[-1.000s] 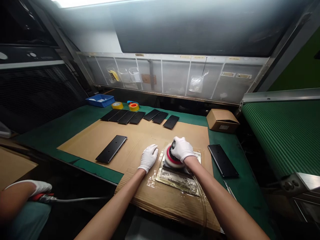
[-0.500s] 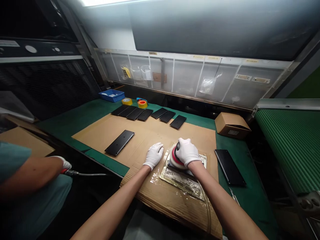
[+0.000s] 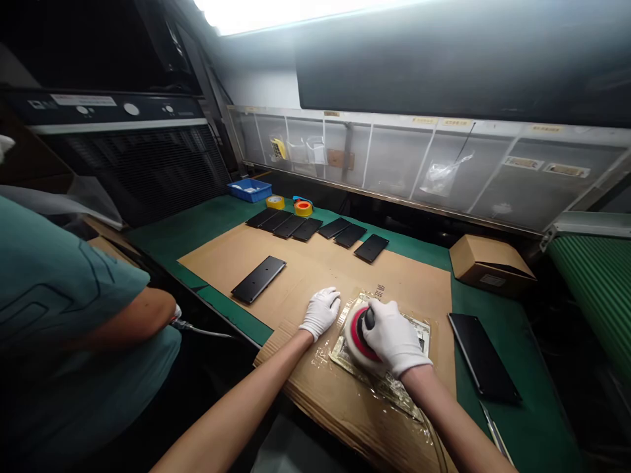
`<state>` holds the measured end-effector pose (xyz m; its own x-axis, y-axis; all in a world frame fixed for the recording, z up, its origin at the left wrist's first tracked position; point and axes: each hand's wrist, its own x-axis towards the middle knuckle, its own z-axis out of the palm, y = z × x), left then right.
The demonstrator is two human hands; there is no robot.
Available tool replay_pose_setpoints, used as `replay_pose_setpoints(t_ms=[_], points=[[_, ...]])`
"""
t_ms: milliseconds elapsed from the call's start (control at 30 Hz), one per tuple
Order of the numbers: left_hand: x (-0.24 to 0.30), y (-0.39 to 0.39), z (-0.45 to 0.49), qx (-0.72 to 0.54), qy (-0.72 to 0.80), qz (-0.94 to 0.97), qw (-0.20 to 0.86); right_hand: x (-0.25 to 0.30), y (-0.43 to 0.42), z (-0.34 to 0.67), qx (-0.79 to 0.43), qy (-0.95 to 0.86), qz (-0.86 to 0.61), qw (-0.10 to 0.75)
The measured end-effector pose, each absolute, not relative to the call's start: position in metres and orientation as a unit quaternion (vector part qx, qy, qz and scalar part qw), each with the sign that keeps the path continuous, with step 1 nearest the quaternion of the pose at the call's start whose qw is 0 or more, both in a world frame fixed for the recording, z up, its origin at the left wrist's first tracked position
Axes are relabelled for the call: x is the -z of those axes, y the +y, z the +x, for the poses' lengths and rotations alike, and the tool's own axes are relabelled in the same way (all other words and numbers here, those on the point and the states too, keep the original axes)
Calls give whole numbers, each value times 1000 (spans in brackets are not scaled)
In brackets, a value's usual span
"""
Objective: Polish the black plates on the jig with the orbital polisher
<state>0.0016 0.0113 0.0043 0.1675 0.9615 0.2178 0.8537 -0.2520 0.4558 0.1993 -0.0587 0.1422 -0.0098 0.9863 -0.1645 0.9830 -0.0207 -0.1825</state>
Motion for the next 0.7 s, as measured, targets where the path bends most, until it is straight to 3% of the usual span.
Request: replay_pose_setpoints(t_ms=[500, 700], points=[[-7, 15, 4, -226, 603, 757, 111, -141, -74, 220, -70, -628, -775, 1], [-2, 17, 5, -243, 598, 753, 123, -135, -83, 226, -95, -665, -741, -2]])
